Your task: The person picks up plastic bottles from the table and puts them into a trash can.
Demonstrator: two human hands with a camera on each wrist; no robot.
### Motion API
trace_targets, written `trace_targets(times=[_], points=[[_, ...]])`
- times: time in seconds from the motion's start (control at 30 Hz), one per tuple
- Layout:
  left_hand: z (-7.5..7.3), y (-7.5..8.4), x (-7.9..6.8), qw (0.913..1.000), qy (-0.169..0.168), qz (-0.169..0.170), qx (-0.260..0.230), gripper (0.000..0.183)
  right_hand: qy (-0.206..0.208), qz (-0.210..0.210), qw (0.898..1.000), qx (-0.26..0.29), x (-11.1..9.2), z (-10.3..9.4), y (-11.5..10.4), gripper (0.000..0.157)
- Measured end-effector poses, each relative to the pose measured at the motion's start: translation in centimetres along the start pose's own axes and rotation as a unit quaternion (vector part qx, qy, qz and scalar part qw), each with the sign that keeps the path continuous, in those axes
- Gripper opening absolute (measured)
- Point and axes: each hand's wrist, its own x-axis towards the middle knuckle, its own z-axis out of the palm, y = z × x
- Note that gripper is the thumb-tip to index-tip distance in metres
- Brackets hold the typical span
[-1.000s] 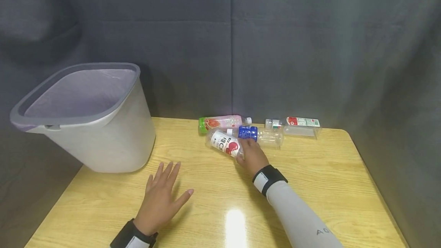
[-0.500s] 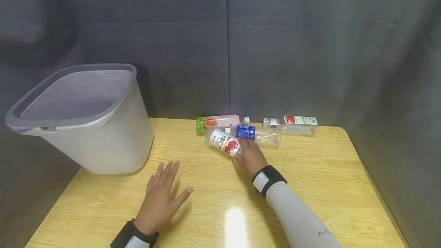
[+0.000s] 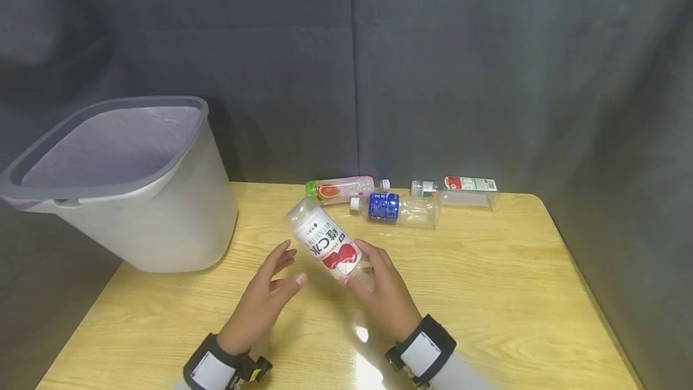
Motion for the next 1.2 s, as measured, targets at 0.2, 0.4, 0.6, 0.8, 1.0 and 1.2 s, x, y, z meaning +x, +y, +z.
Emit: trace_targets(times=[0.2, 0.4, 0.6, 0.8, 1.0, 1.2], points=[[0.8, 0.6, -0.2, 0.9782, -0.031, 0.040, -0.201, 0.063, -0.011, -0.003, 0.996, 0.088, -2.5, 0.6, -2.8, 0.057], [2.0, 1.2, -0.7, 0.9537, -0.061, 0.049, -0.290, 0.061, -0.032, -0.023, 0.990, 0.138, -4.3, 1.2, -4.3, 0.057], [2.9, 1.6, -1.4, 0.9422, -0.083, 0.031, -0.323, 0.063, -0.040, -0.034, 0.987, 0.150, -5.4, 2.1, -2.6, 0.056], [3.4, 1.4, -1.8, 0.9360, -0.087, 0.024, -0.340, 0.062, -0.040, -0.035, 0.987, 0.151, -5.9, 2.5, -2.1, 0.056], [3.8, 1.3, -1.9, 0.9336, -0.085, 0.026, -0.347, 0.062, -0.038, -0.040, 0.987, 0.152, -6.1, 2.5, -1.8, 0.056], [3.9, 1.3, -1.8, 0.9331, -0.085, 0.028, -0.348, 0.064, -0.040, -0.040, 0.989, 0.135, -6.0, 2.4, -1.9, 0.055]])
